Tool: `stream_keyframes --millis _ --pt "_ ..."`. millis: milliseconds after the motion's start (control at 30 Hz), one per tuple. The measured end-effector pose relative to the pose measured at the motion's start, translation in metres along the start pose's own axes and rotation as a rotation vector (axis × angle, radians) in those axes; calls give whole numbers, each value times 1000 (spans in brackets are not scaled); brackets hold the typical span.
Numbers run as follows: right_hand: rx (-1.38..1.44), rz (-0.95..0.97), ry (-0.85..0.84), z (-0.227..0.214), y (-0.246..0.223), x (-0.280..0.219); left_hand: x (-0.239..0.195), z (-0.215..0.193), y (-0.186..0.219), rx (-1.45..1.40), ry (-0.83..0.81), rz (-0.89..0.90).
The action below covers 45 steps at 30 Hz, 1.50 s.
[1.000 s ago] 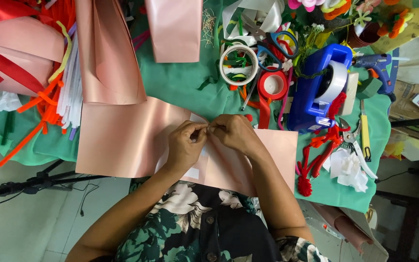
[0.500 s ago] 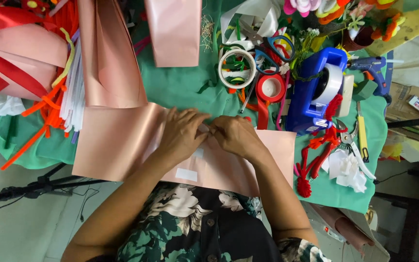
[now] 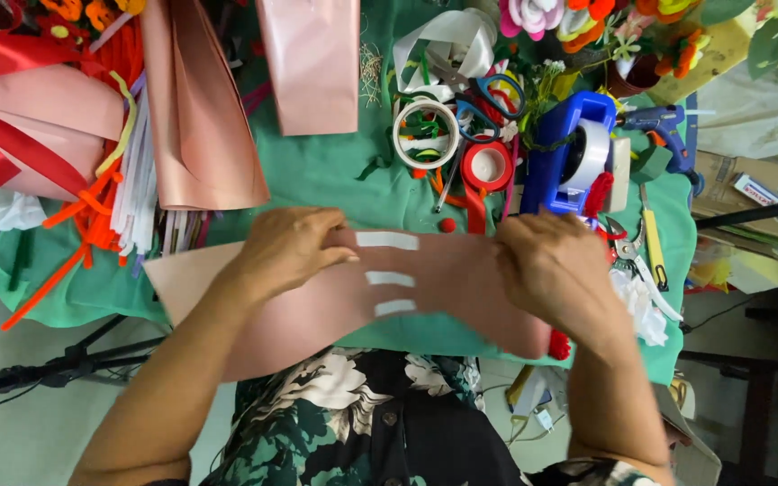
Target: The person applies small pieces of double-sided tape to a sheet of pink wrapping paper on a green table. They then fold the paper and attach it to a larger, pre-folded pink paper structure, likely preparing a bouquet wrap.
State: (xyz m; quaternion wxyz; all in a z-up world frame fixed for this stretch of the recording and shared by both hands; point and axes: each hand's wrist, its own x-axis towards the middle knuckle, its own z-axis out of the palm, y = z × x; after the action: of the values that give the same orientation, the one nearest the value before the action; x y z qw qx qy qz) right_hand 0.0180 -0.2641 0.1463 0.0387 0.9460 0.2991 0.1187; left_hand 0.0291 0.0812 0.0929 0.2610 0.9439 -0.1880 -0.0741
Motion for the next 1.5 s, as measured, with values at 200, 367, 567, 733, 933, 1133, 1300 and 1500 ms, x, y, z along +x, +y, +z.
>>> stream_keyframes --millis 200,367,567,733,933,1133,1300,1500 --pt "-365 104 -63 -94 6 48 -19 -20 -27 -68 9 -7" --pt "-468 11 -146 -26 14 137 -25 -27 -46 65 -153 -241" --pt "-384 -229 -43 59 0 188 -12 -19 -38 -18 -292 -386" --pt "-263 -313 76 84 6 192 17 22 -64 -225 -102 -414" --pt "-237 -364 340 90 0 194 13 43 -67 -340 77 -454" --pt "136 -200 516 114 -76 145 1 64 -72 -393 165 -434" --pt "559 -90 267 127 -128 111 -10 82 -68 -363 195 -315" --pt "831 -5 99 105 -128 98 -21 72 -43 -322 265 -203"
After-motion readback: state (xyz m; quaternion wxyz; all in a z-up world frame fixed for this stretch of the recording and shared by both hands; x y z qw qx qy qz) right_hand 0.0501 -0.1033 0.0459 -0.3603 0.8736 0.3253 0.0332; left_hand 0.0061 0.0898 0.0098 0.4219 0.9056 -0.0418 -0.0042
